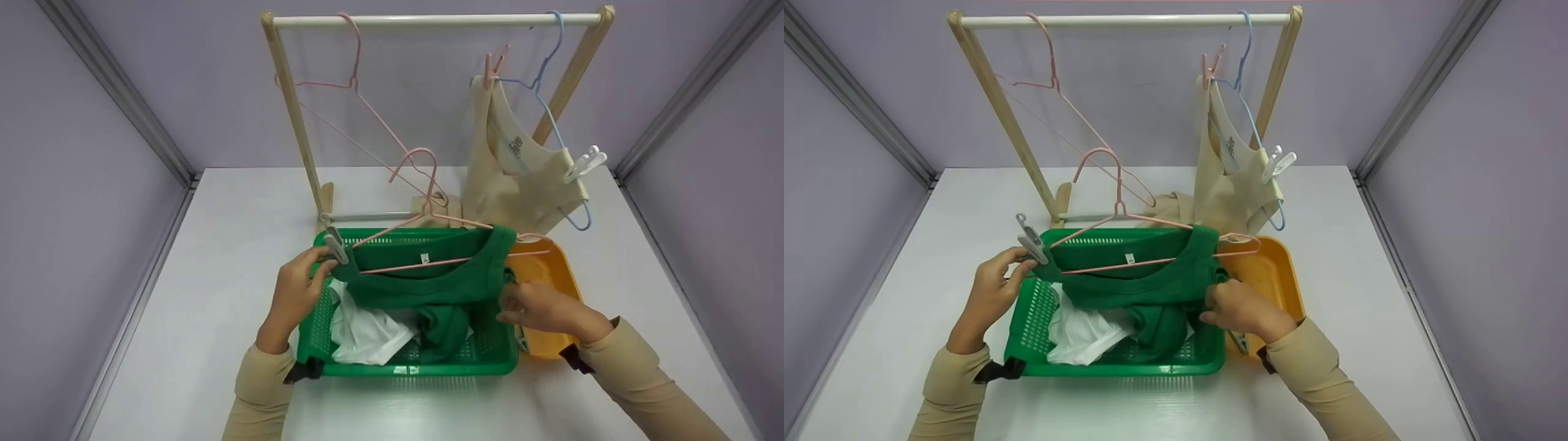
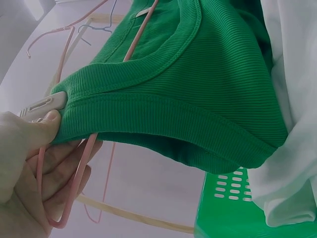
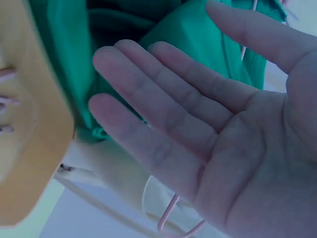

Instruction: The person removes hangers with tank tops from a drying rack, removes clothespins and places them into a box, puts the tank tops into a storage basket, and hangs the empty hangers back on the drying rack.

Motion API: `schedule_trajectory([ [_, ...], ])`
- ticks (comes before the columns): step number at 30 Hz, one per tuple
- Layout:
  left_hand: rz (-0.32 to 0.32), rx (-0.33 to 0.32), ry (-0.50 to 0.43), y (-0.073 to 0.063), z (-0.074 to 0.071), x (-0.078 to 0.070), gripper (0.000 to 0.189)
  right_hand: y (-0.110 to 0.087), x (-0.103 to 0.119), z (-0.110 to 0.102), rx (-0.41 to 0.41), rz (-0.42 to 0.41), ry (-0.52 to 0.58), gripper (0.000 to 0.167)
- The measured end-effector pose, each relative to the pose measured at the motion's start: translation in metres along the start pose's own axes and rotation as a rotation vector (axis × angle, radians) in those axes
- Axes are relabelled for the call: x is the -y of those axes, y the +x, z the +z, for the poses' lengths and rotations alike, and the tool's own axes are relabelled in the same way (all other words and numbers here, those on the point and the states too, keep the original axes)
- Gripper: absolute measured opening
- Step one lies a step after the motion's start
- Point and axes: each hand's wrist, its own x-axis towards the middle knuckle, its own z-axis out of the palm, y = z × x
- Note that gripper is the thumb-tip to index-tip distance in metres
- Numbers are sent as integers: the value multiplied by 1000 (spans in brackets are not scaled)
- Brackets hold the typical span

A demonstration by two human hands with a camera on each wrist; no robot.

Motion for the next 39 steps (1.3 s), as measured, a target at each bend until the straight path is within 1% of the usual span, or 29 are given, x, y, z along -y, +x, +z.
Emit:
schedule_trajectory([
  [5, -12, 7, -1, 0, 0, -1, 19, 2, 11, 1, -5, -70, 5, 19],
  [13, -25, 18, -2, 0, 0, -2, 20, 9, 29, 6, 47, -154, 65, 22],
  [18, -30, 17, -13, -1, 0, -3, 19, 16, 41, 10, 64, -212, 96, 23],
  [22, -30, 22, -26, -1, 1, -4, 18, 24, 52, 15, 33, -277, 125, 22],
  [27, -20, 24, -18, -2, 4, -5, 19, 32, 65, 17, -31, -346, 118, 19],
  [30, -24, 29, -21, -2, 4, -6, 20, 35, 72, 14, -61, -364, 114, 18],
  [35, -22, 29, -24, -3, 5, -6, 19, 37, 81, 9, -90, -373, 140, 17],
  [39, -12, 24, -24, -3, 5, -5, 18, 41, 93, 8, -161, -434, 125, 17],
])
